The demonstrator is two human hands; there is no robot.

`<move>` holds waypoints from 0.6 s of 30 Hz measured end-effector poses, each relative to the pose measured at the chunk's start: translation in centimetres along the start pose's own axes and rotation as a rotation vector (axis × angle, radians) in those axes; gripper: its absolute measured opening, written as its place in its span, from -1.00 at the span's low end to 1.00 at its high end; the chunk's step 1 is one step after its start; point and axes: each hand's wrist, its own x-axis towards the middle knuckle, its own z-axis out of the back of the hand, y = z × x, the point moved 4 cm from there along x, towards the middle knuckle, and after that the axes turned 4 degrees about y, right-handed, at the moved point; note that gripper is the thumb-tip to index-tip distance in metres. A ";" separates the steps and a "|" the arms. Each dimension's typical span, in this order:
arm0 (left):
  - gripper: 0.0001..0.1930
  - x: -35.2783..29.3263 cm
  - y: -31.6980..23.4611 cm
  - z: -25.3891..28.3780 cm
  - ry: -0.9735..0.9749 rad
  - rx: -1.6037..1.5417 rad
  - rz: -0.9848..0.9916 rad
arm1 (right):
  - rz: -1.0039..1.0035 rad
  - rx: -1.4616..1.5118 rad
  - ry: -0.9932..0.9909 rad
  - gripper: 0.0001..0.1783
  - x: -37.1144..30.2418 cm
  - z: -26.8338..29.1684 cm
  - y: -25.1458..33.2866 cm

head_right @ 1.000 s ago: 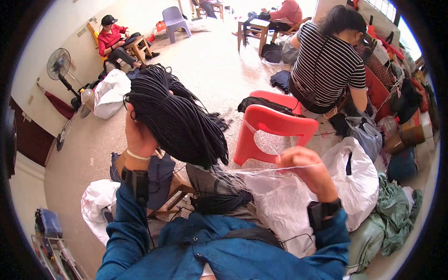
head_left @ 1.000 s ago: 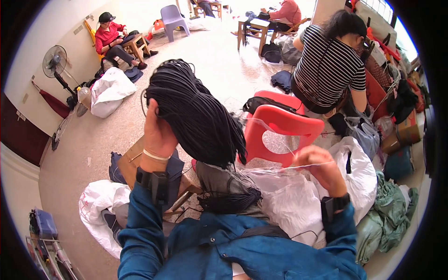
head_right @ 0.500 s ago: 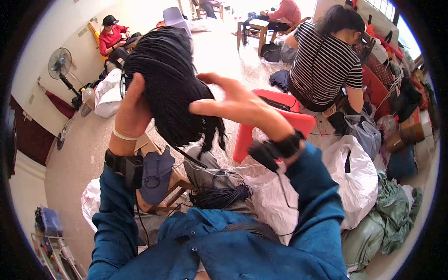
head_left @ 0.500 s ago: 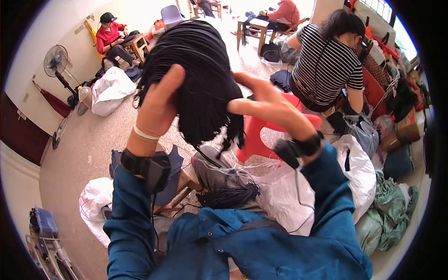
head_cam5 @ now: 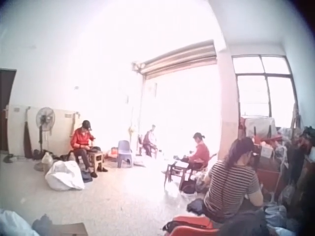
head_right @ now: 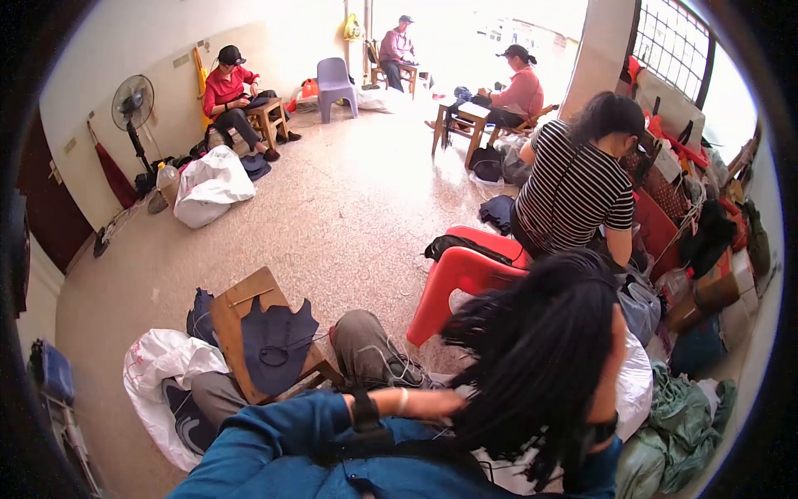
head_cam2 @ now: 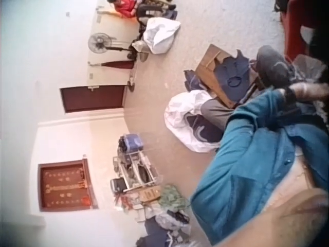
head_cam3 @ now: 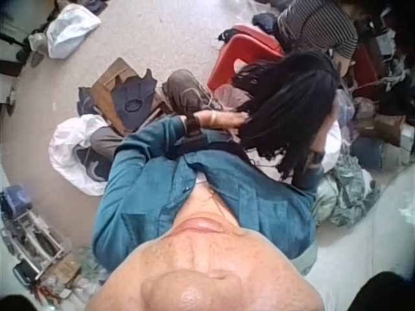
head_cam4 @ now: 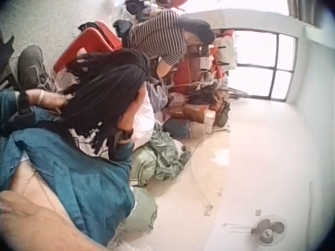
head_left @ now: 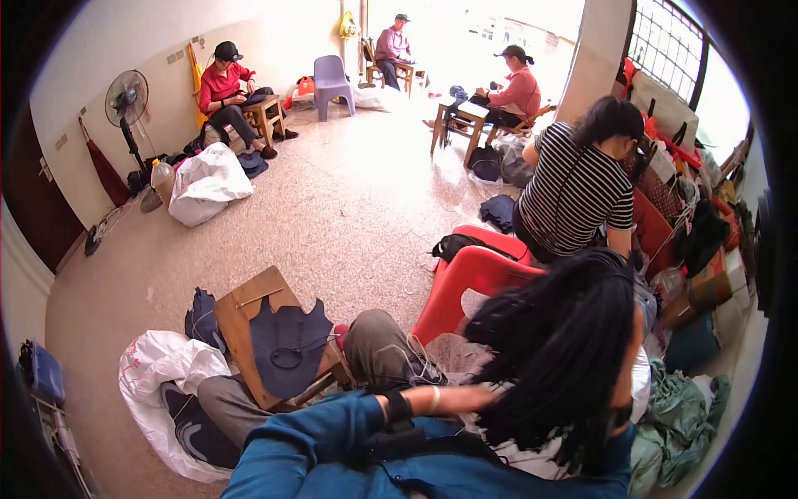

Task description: Thread laces or elastic through shoe upper components in a manufacturing setting.

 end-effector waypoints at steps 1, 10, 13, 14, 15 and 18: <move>-0.47 1.1 0.0 -2.1 0.037 -0.012 -0.078 | 0.019 -0.036 0.010 -0.50 -0.6 -0.7 1.1; -0.83 -2.4 -8.9 11.8 -0.583 -0.295 -0.037 | 0.447 -0.653 0.014 -0.44 -2.7 -3.2 12.6; -0.83 -5.4 -11.1 17.3 -0.851 -0.338 -0.233 | 0.458 -0.576 -0.131 -0.42 0.3 -3.8 15.2; -0.77 -5.6 -11.6 17.9 -0.944 -0.389 -0.233 | 0.455 -0.591 -0.156 -0.42 0.9 -4.0 15.8; -0.77 -5.5 -11.3 17.8 -0.931 -0.397 -0.239 | 0.391 -0.369 -0.257 -0.46 1.5 -4.5 16.6; -0.55 -7.2 -7.1 16.2 -1.025 -0.261 0.038 | 0.320 -0.119 -0.372 -0.55 1.3 -7.8 15.7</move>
